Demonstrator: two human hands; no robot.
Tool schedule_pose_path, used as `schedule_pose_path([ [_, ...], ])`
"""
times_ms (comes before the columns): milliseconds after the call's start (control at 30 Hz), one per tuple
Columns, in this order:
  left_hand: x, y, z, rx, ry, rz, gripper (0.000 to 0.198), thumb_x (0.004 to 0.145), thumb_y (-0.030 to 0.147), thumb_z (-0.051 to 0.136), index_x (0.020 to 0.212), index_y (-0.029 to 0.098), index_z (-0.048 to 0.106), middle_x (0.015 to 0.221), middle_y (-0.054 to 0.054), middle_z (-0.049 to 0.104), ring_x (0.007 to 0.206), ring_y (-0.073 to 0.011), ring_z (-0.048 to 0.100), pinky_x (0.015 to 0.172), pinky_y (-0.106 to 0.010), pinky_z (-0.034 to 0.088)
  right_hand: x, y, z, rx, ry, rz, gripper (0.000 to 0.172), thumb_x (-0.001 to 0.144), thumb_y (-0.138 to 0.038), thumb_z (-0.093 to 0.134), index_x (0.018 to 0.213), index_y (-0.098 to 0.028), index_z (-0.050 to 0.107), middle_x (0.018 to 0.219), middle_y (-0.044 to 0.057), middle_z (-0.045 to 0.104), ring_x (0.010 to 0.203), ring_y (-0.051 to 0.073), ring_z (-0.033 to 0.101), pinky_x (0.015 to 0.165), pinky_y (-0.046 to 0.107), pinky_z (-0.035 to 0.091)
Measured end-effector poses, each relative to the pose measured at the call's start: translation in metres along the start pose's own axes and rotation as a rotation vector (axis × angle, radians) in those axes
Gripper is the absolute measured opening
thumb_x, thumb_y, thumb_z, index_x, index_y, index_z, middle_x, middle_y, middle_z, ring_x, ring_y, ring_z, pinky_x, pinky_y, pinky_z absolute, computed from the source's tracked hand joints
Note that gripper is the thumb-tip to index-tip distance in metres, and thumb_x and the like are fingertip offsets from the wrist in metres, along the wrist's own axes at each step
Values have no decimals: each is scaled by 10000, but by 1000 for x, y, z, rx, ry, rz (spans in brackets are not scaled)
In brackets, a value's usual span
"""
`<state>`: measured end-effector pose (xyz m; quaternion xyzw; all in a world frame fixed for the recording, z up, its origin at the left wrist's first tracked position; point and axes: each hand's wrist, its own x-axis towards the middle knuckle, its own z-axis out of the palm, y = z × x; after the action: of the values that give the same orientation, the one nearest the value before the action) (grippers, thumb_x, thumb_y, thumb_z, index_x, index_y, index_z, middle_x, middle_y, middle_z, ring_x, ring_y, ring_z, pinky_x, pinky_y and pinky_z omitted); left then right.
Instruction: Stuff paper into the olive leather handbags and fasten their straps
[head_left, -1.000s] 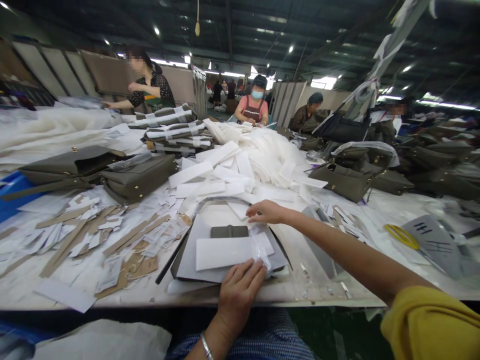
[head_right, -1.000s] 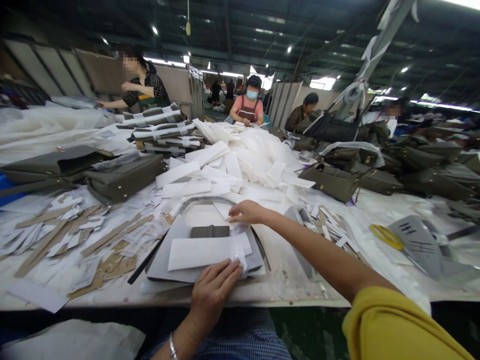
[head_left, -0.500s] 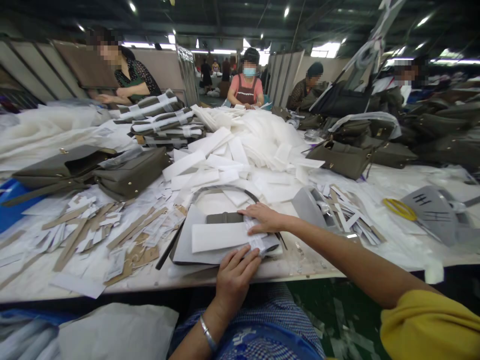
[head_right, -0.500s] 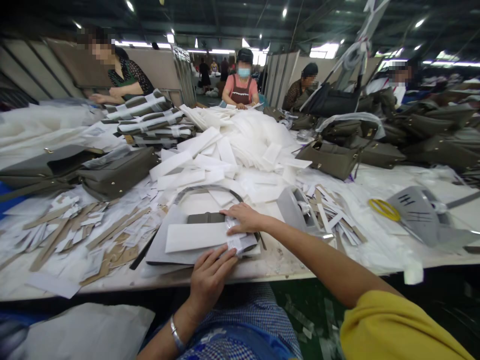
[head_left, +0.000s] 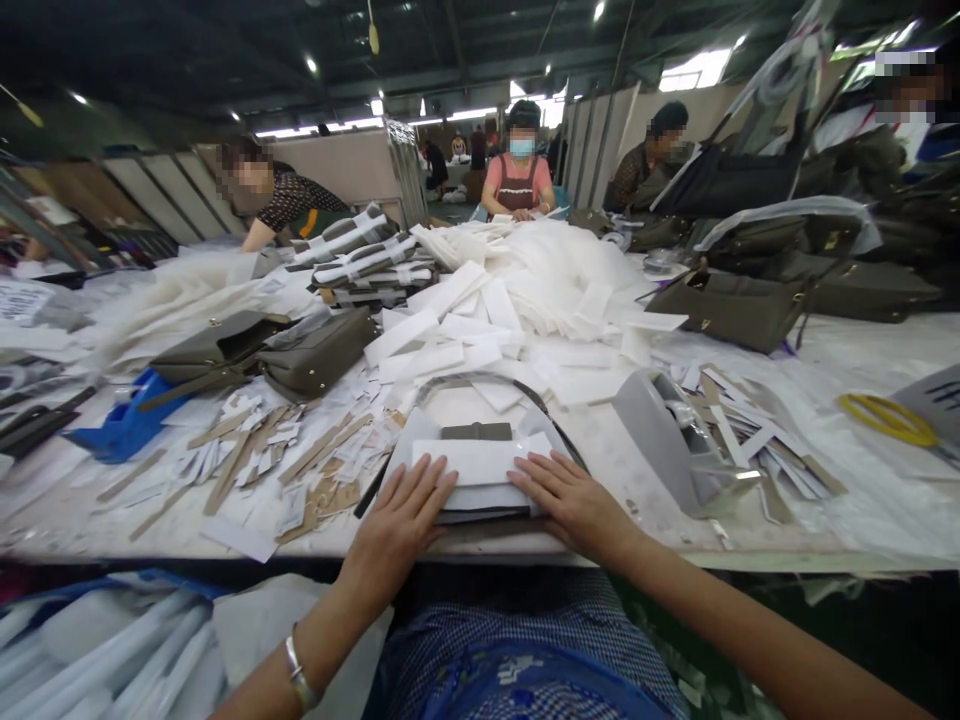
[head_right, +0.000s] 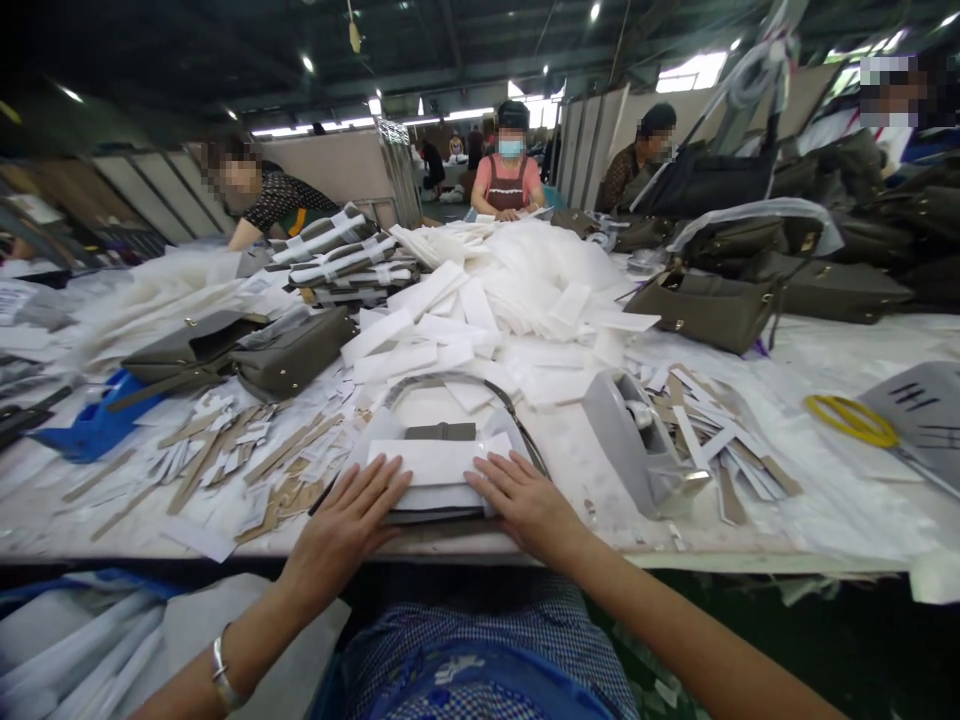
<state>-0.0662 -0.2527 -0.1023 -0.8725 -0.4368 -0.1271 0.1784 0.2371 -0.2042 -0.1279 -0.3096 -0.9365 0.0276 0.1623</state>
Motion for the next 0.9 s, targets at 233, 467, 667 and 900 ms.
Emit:
schedule_pose_path([
  [233, -12, -19, 33, 17, -138, -36, 575, 935, 134, 495, 1485, 227, 357, 1505, -40, 433, 1370, -255, 441, 1115, -497, 386, -7, -5, 10, -39, 128, 5, 540, 910, -119, 561, 1437, -173, 454, 1440, 121, 515, 1317, 316, 470, 1111, 568, 348],
  [467, -25, -25, 51, -56, -34, -26, 563, 974, 240, 459, 1514, 229, 297, 1487, -35, 463, 1362, -240, 452, 1092, -443, 403, -23, -64, 16, 588, 237, 505, 264, 936, -206, 521, 1157, -190, 664, 1055, 93, 725, 896, 210, 675, 812, 340, 539],
  [667, -26, -26, 58, -80, 41, -29, 572, 982, 370, 451, 1517, 232, 301, 1475, -32, 489, 1330, -233, 489, 1103, -406, 379, 1, -77, 21, 1289, 174, 873, 158, 800, -289, 665, 911, -176, 660, 857, 39, 695, 840, 190, 662, 771, 283, 515],
  [900, -23, -14, 58, -127, 152, -230, 709, 926, 402, 559, 1539, 252, 238, 1423, -92, 542, 1246, -295, 556, 1070, -450, 410, 21, -90, 17, 1299, 473, 645, 109, 765, -248, 679, 863, -200, 686, 1193, 88, 631, 1091, 230, 636, 926, 338, 520],
])
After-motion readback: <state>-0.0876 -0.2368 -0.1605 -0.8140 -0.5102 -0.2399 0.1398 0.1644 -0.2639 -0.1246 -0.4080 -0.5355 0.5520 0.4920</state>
